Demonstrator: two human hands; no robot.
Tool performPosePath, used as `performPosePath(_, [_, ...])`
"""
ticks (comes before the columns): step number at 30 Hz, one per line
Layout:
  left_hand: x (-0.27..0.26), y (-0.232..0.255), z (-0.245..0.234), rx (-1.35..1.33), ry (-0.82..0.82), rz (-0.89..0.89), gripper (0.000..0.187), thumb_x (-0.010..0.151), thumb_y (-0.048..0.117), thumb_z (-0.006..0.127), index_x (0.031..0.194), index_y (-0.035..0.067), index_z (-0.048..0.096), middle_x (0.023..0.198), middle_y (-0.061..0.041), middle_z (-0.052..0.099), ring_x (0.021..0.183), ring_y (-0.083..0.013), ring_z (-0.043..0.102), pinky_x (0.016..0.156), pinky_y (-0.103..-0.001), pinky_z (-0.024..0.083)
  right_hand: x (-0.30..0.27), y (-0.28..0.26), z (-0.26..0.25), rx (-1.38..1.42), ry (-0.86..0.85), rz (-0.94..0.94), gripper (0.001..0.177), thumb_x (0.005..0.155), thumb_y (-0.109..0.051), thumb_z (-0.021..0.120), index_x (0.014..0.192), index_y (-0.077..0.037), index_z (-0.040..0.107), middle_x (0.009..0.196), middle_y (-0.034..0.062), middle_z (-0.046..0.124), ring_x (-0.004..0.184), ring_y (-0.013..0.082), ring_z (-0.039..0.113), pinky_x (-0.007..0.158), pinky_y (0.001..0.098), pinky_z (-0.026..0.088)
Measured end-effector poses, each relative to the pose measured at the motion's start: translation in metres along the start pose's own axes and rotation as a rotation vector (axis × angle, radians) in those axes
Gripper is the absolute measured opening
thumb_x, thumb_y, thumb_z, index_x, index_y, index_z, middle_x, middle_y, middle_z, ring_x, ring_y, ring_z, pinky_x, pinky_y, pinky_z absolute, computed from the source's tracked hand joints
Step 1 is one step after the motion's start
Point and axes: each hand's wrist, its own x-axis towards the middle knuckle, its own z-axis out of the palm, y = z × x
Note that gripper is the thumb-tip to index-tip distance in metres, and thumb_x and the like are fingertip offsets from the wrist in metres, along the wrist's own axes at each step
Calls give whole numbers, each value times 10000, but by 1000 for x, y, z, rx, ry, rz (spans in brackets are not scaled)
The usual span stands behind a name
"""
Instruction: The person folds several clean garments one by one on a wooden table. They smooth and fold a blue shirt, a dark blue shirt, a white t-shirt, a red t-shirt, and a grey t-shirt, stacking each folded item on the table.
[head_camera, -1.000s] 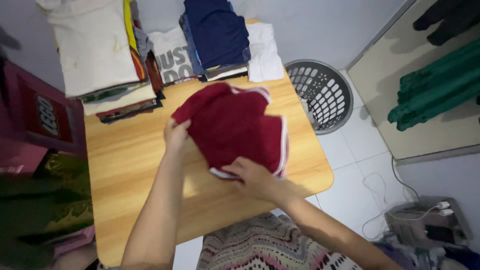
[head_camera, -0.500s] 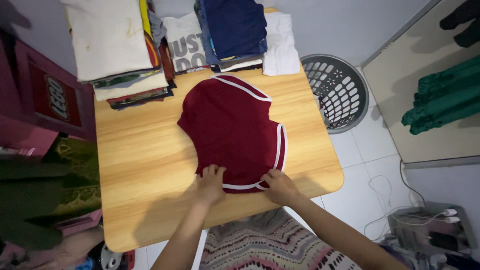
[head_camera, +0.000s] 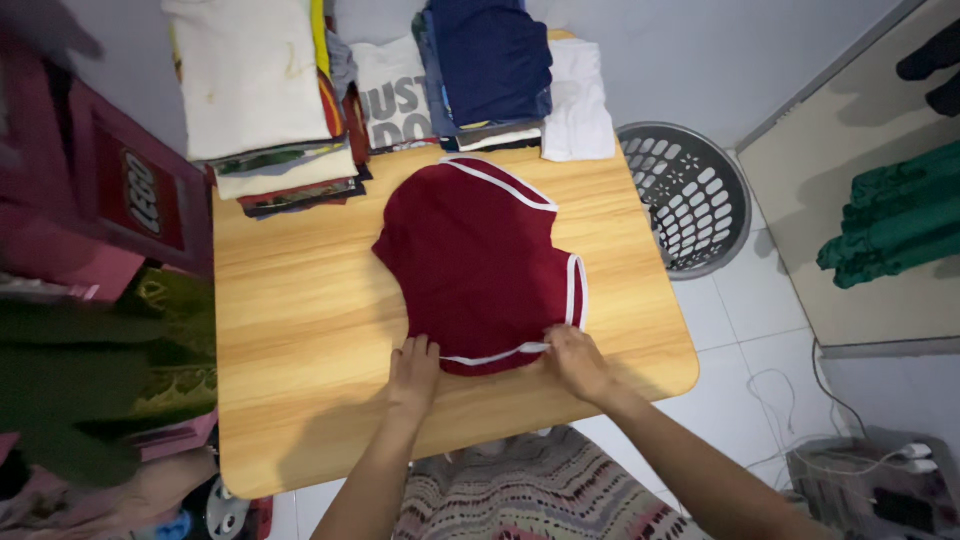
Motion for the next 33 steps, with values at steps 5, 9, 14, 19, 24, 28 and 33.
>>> performPosePath(5, [-9, -14, -43, -122, -245, -75, 239, 901, 90, 599, 1132, 120, 656, 1132, -112, 699, 1167, -265, 603, 1063, -419, 413, 13, -17, -53, 76, -661, 372, 186, 1006, -179, 530, 1183, -135, 566, 932, 180, 705, 916, 383, 665, 843, 510, 493])
performPosePath(9, [-33, -31, -65, -369, -390, -164, 270, 884, 125, 642, 1153, 132, 668, 1081, -163, 705, 1065, -341, 652, 983, -461, 477, 24, -39, -89, 233, -752, 334, 169, 982, -190, 567, 1132, -138, 626, 910, 138, 706, 872, 305, 682, 789, 456, 509])
performPosePath(14, [-32, -59, -50, -900, -300, -124, 235, 845, 105, 681, 1071, 59, 724, 983, -125, 771, 929, -265, 739, 839, -382, 575, 69, -16, -120, 397, -548, 238, 206, 896, -42, 600, 1046, -103, 727, 815, 117, 723, 784, 254, 656, 723, 390, 537])
performPosePath(19, [19, -80, -21, -1328, -51, -235, 253, 890, 165, 710, 1112, 47, 693, 1036, -85, 773, 979, -179, 723, 849, -316, 559, 180, 43, -105, 456, -371, 265, 177, 914, -97, 650, 1081, -83, 709, 904, 124, 744, 820, 225, 662, 770, 356, 536])
performPosePath(24, [82, -69, -26, -1279, 273, -650, 366, 970, 209, 658, 1285, 44, 572, 1153, -144, 708, 1081, -243, 665, 941, -365, 511, 279, 63, -35, 204, -126, 135, 259, 935, -161, 652, 1168, -60, 706, 1083, 195, 736, 1012, 372, 695, 900, 442, 541])
performPosePath(28, [81, -44, -41, -997, 492, -707, 580, 951, 162, 615, 1497, 64, 444, 1396, -194, 535, 1295, -342, 497, 1107, -438, 410, 286, 50, 8, 179, -11, 262, 337, 945, -181, 638, 1253, -44, 650, 1216, 210, 676, 1132, 401, 632, 988, 461, 503])
performPosePath(33, [68, -16, -50, -469, 312, -396, 533, 978, 288, 569, 1476, 129, 463, 1618, -160, 301, 1509, -370, 244, 1221, -535, 215, 224, -8, 34, 89, 3, -75, 394, 965, -220, 614, 1321, -53, 618, 1453, 194, 540, 1352, 384, 496, 1122, 468, 421])
